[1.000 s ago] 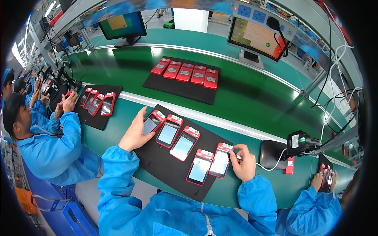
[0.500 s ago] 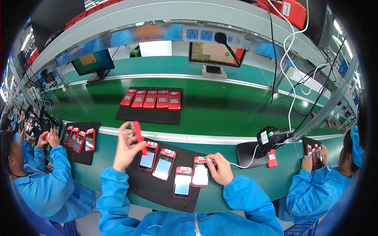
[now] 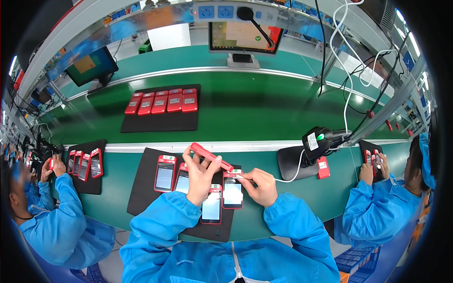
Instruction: The person tests handheld electronic devices by plugging a cable into each device by hand, turning it over, unplugging the cable, and arranging the devices on a mat.
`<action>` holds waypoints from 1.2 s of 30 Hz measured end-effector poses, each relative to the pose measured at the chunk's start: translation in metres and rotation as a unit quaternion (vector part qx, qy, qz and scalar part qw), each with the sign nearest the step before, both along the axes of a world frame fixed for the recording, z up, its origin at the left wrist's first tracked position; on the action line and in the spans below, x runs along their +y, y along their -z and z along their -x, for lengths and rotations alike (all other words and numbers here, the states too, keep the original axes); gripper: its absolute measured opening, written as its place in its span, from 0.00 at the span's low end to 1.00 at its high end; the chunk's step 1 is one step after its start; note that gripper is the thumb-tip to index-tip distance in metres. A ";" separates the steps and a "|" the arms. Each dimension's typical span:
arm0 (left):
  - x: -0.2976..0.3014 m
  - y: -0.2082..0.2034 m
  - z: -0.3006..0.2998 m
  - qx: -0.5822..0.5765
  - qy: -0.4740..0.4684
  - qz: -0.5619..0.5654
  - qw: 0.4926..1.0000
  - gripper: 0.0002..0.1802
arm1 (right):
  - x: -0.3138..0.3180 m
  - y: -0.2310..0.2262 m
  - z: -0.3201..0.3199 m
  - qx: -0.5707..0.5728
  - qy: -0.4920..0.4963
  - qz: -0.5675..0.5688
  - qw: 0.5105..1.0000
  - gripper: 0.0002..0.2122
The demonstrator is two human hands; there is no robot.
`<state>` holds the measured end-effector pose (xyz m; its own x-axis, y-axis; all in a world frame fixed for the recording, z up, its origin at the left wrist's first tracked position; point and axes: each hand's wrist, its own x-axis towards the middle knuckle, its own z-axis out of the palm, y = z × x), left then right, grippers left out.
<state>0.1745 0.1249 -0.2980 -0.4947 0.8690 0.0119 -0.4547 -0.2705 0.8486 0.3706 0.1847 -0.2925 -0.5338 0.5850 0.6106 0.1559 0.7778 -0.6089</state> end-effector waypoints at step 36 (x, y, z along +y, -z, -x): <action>-0.018 -0.006 -0.022 0.179 0.043 -0.006 0.983 0.52 | 0.002 0.002 -0.011 0.011 -0.160 0.271 0.949 0.11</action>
